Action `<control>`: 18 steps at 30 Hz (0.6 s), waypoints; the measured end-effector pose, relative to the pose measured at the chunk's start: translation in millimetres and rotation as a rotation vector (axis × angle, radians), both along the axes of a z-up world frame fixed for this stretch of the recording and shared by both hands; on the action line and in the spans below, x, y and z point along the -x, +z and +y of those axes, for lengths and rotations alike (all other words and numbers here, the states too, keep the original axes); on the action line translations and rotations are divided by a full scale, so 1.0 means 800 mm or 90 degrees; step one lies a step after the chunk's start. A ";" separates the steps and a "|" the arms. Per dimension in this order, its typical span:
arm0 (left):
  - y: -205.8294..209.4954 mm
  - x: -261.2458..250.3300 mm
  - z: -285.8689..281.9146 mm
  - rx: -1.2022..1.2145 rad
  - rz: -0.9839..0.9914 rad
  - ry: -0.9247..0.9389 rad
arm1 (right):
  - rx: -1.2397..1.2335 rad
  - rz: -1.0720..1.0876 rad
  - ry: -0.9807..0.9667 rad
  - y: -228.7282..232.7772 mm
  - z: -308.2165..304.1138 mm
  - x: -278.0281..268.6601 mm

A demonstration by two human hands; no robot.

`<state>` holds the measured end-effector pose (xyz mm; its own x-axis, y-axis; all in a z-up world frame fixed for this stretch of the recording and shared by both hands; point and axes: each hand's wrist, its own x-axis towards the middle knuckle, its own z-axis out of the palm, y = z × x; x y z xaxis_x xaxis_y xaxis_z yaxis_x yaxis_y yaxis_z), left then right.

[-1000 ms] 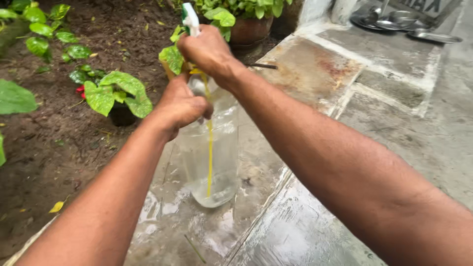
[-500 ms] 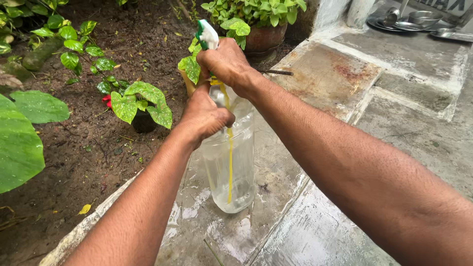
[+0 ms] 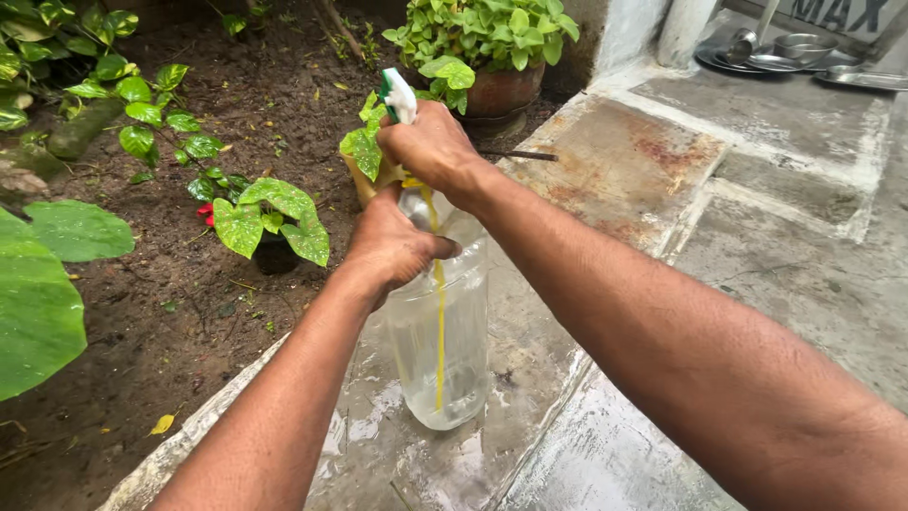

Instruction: The person assembles a spray bottle by inserting the tube and screwing the spray nozzle head onto the plastic water bottle by hand.

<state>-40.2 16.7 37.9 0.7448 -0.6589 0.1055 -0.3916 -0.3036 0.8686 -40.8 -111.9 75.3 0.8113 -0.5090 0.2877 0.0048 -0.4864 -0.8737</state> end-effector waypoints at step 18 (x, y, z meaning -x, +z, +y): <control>-0.010 -0.007 -0.014 0.043 0.014 -0.057 | 0.070 0.050 -0.102 -0.014 -0.022 -0.011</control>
